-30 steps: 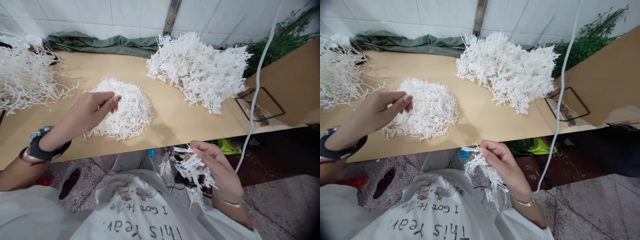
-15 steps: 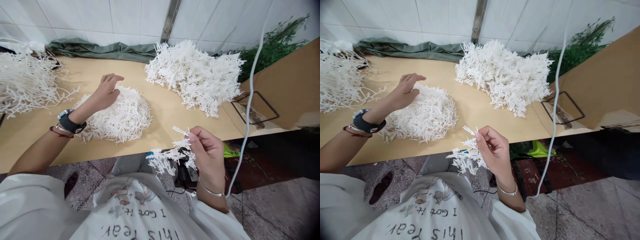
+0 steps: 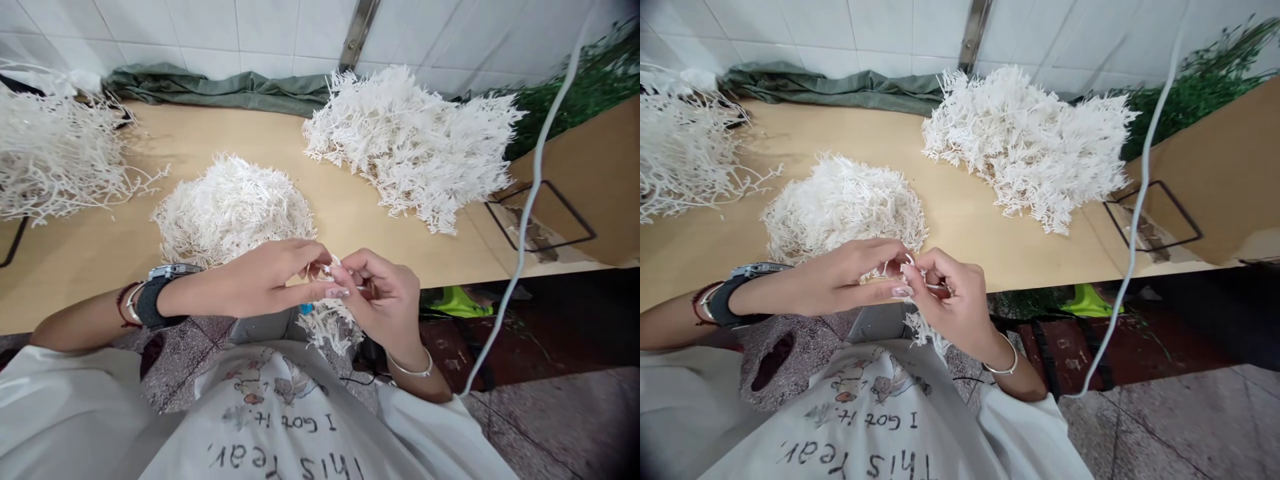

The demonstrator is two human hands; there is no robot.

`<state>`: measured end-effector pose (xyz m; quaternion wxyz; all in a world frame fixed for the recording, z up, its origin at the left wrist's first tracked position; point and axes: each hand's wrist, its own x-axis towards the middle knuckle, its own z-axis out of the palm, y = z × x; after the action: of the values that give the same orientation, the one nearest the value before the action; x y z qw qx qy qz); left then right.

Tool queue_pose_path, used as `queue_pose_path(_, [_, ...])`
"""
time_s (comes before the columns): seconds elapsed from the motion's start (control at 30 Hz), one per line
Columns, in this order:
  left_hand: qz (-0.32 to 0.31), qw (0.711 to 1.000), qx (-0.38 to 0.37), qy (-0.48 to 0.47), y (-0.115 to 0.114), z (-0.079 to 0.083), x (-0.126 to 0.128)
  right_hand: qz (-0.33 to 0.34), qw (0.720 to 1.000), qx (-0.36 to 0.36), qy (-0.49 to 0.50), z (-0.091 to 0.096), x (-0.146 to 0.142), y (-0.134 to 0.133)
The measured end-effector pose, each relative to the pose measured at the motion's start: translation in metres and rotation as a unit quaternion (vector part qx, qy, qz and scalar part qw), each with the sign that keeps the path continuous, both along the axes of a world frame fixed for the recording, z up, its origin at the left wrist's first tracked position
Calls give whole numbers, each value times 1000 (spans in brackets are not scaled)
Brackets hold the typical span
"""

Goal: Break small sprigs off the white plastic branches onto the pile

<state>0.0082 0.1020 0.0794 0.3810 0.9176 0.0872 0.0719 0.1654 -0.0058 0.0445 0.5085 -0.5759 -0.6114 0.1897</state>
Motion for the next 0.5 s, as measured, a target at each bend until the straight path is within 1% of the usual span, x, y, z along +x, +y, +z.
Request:
queue_pose_path(0.07, [-15, 999, -49, 18, 0, -1, -1, 5, 1000, -3, 5, 0, 1, 0])
queue_pose_path(0.13, [-29, 995, -88, 37, -2, -1, -2, 29, 998, -29, 36, 1, 3, -1])
queue_pose_path(0.17, [-35, 993, -102, 43, -3, 0, -3, 59, 995, -55, 63, 1, 4, -1])
queue_pose_path(0.2, [-43, 990, -121, 51, -5, 1, -5, 104, 986, -89, 97, 2, 6, -1])
queue_pose_path(0.23, [-51, 987, -142, 60, -7, 2, -7, 168, 968, -132, 135, 2, 8, -1])
queue_pose_path(0.27, [-60, 982, -166, 67, -9, 3, -9, 239, 938, -181, 172, 2, 10, -1])
queue_pose_path(0.33, [-74, 971, -212, 79, -12, 5, -14, 368, 858, -278, 226, 2, 14, -1])
queue_pose_path(0.37, [-75, 967, -230, 86, -14, 6, -17, 410, 821, -314, 243, 1, 15, -1])
queue_pose_path(0.4, [-73, 962, -246, 92, -16, 6, -20, 434, 796, -338, 252, 0, 16, -1])
queue_pose_path(0.43, [-70, 957, -263, 98, -18, 5, -23, 442, 784, -351, 257, -1, 16, -2])
queue_pose_path(0.5, [-63, 947, -298, 107, -21, 3, -29, 443, 779, -357, 263, -5, 15, -3])
